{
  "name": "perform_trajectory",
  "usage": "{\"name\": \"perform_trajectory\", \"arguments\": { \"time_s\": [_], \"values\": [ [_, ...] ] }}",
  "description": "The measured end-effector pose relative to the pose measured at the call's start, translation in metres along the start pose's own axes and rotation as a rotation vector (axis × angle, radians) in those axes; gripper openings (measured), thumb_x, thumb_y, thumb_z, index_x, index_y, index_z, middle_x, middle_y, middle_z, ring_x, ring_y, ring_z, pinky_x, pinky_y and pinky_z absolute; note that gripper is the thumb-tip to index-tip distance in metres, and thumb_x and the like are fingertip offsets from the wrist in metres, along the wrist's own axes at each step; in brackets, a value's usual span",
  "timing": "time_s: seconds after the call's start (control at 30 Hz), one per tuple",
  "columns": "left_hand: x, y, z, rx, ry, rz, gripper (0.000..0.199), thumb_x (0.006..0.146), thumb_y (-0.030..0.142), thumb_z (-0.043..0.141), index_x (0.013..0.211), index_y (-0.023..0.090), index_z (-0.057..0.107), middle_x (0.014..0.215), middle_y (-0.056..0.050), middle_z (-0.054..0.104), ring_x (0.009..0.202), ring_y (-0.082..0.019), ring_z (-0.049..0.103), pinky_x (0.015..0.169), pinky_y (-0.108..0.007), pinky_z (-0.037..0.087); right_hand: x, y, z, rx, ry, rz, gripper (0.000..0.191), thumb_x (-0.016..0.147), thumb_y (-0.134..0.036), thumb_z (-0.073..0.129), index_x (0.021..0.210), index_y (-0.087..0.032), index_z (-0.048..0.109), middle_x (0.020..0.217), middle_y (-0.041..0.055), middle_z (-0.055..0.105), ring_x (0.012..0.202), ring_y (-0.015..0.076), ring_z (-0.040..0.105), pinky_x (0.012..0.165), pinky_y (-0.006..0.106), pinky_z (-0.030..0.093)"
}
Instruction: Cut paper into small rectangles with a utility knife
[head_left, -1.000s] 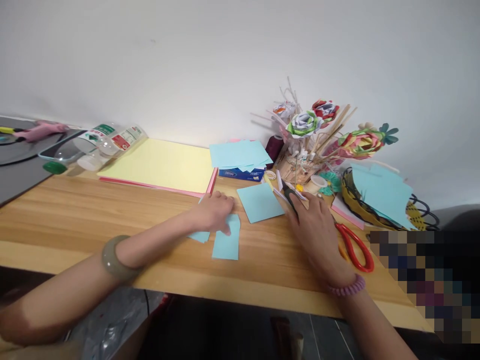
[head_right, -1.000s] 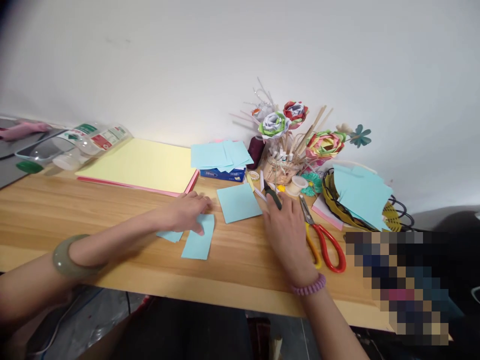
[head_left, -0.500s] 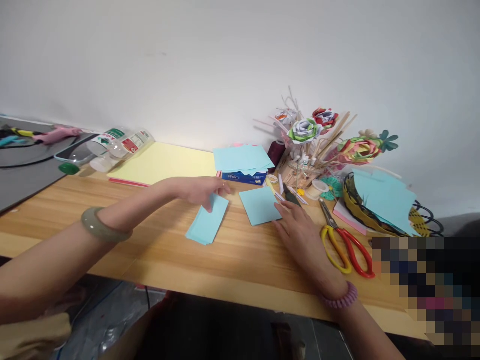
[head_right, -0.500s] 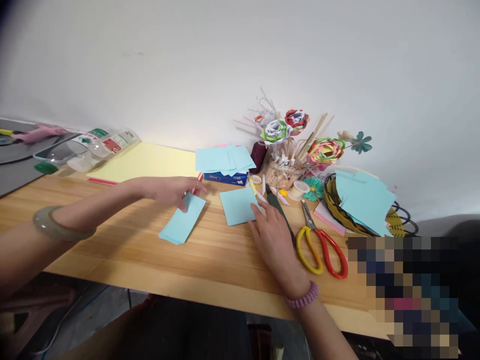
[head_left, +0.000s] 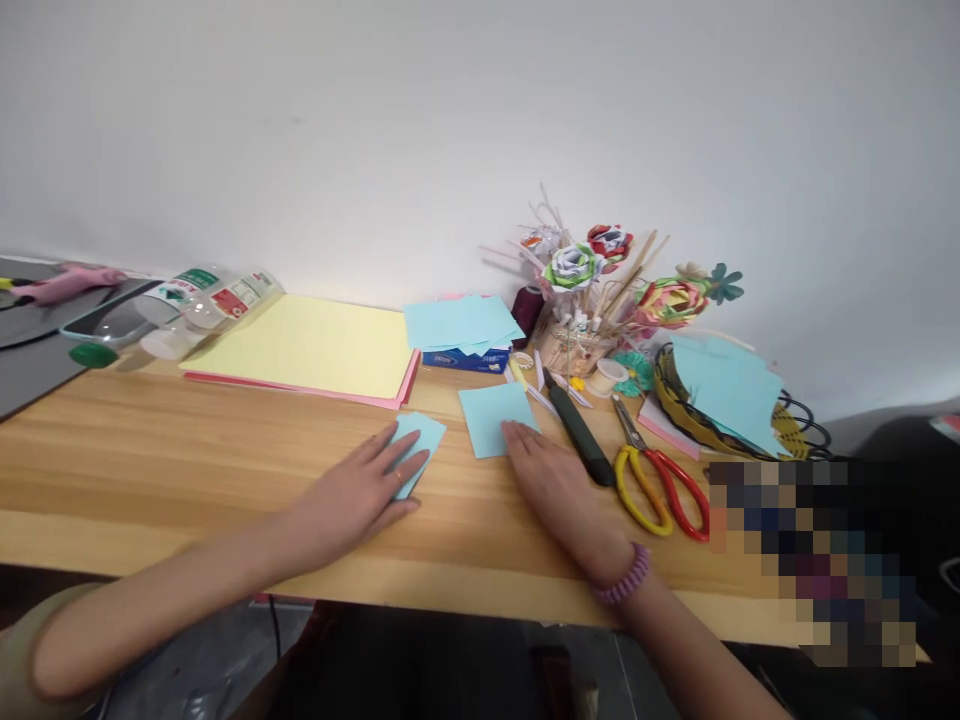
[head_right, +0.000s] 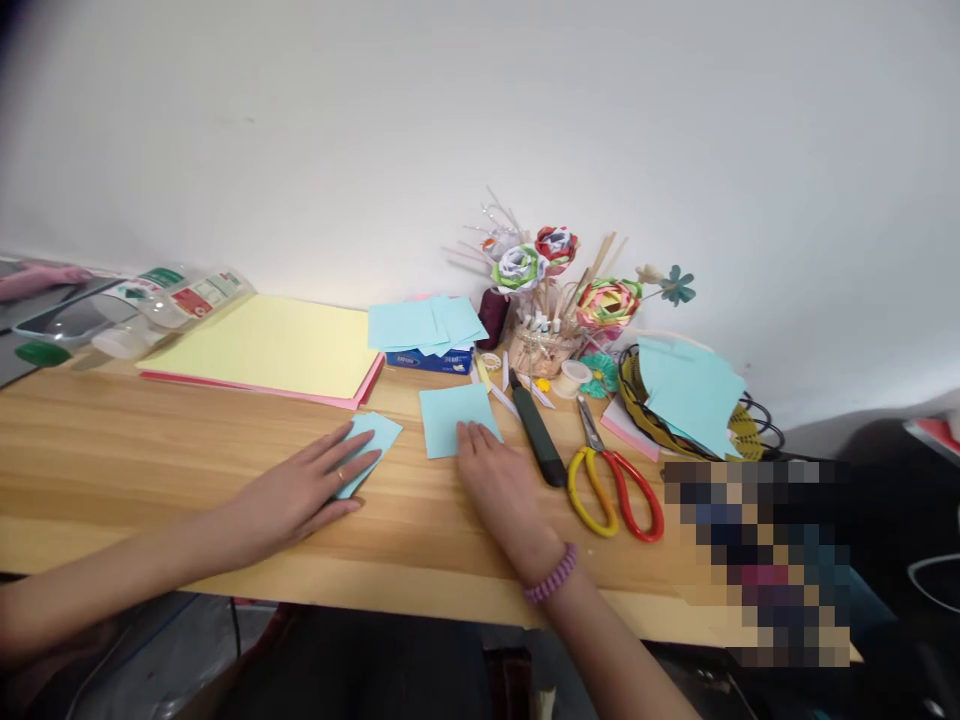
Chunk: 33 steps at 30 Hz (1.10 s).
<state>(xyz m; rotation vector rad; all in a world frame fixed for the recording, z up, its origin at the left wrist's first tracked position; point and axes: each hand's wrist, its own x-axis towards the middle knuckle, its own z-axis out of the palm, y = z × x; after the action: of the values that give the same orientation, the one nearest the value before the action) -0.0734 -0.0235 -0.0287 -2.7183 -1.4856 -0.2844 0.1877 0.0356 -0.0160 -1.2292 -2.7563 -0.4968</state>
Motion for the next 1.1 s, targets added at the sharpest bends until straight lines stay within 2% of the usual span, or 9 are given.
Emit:
{"name": "perform_trajectory", "arguments": {
  "time_s": [0.1, 0.23, 0.33, 0.4, 0.53, 0.63, 0.73, 0.9, 1.1],
  "values": [
    [0.006, -0.006, 0.011, 0.011, -0.001, 0.139, 0.042, 0.095, 0.031, 0.037, 0.135, 0.017, 0.042, 0.145, -0.01, 0.035, 0.138, -0.027, 0.022, 0.109, -0.043, 0.029, 0.001, -0.008, -0.008, -0.04, -0.033, 0.029, 0.041, 0.082, 0.001, 0.041, 0.122, 0.001, 0.048, 0.118, 0.0231, 0.06, 0.106, 0.0236, 0.06, 0.083, 0.035, 0.051],
    [0.027, -0.026, 0.01, 0.023, -0.045, 0.245, 0.043, 0.095, 0.019, 0.029, 0.136, 0.016, 0.041, 0.145, -0.011, 0.035, 0.136, -0.023, 0.027, 0.108, -0.041, 0.031, -0.001, -0.013, -0.016, -0.059, -0.063, 0.039, 0.037, 0.086, -0.006, 0.043, 0.123, -0.004, 0.049, 0.118, 0.0204, 0.06, 0.107, 0.0219, 0.059, 0.081, 0.032, 0.051],
    [0.039, -0.035, 0.011, 0.087, -0.009, 0.214, 0.041, 0.095, 0.018, 0.027, 0.13, 0.023, 0.049, 0.141, -0.009, 0.041, 0.135, -0.023, 0.03, 0.108, -0.049, 0.026, -0.005, -0.012, -0.017, -0.06, -0.072, 0.038, 0.036, 0.088, -0.008, 0.044, 0.124, -0.005, 0.048, 0.115, 0.0182, 0.061, 0.108, 0.0201, 0.057, 0.083, 0.03, 0.05],
    [0.043, -0.034, 0.011, 0.137, 0.035, 0.157, 0.04, 0.095, 0.019, 0.027, 0.124, 0.023, 0.055, 0.137, -0.008, 0.048, 0.134, -0.025, 0.033, 0.107, -0.055, 0.025, -0.007, -0.011, -0.016, -0.06, -0.079, 0.036, 0.034, 0.088, -0.008, 0.045, 0.122, -0.005, 0.049, 0.11, 0.0152, 0.063, 0.103, 0.0185, 0.059, 0.082, 0.03, 0.05],
    [0.048, -0.016, 0.005, 0.188, 0.107, 0.113, 0.04, 0.094, 0.023, 0.028, 0.117, 0.015, 0.06, 0.129, -0.014, 0.055, 0.129, -0.029, 0.04, 0.102, -0.055, 0.031, -0.008, -0.009, -0.015, -0.058, -0.094, 0.032, 0.024, 0.089, -0.022, 0.053, 0.111, -0.014, 0.056, 0.105, 0.0053, 0.062, 0.091, 0.0153, 0.061, 0.076, 0.034, 0.052],
    [0.054, 0.003, 0.0, 0.194, 0.171, 0.129, 0.042, 0.095, 0.032, 0.03, 0.12, 0.013, 0.058, 0.13, -0.015, 0.054, 0.124, -0.03, 0.046, 0.101, -0.054, 0.034, -0.008, -0.01, -0.016, -0.053, -0.098, 0.036, 0.028, 0.088, -0.03, 0.054, 0.112, -0.016, 0.055, 0.108, 0.005, 0.06, 0.09, 0.0156, 0.06, 0.075, 0.035, 0.052],
    [0.066, 0.021, 0.003, 0.211, 0.195, 0.183, 0.04, 0.097, 0.034, 0.031, 0.117, 0.013, 0.06, 0.126, -0.014, 0.057, 0.119, -0.03, 0.051, 0.1, -0.05, 0.038, -0.008, -0.014, -0.017, -0.048, -0.109, 0.052, 0.031, 0.088, -0.033, 0.054, 0.114, -0.016, 0.054, 0.11, 0.0058, 0.059, 0.092, 0.0164, 0.06, 0.076, 0.037, 0.052],
    [0.09, 0.041, 0.013, 0.208, 0.064, 0.228, 0.031, 0.093, 0.014, 0.035, 0.113, 0.009, 0.059, 0.117, -0.017, 0.062, 0.106, -0.026, 0.06, 0.087, -0.039, 0.05, -0.007, -0.015, -0.018, -0.024, -0.149, 0.059, 0.031, 0.088, -0.035, 0.054, 0.114, -0.016, 0.054, 0.11, 0.0057, 0.059, 0.091, 0.0162, 0.059, 0.076, 0.037, 0.051],
    [0.1, 0.048, 0.005, 0.17, 0.004, 0.167, 0.027, 0.088, 0.004, 0.038, 0.099, 0.013, 0.061, 0.095, -0.012, 0.068, 0.089, -0.022, 0.065, 0.068, -0.029, 0.052, -0.009, -0.008, -0.019, 0.028, -0.153, 0.054, 0.032, 0.088, -0.035, 0.054, 0.114, -0.017, 0.054, 0.112, 0.0059, 0.058, 0.093, 0.017, 0.059, 0.078, 0.038, 0.051]
  ]
}}
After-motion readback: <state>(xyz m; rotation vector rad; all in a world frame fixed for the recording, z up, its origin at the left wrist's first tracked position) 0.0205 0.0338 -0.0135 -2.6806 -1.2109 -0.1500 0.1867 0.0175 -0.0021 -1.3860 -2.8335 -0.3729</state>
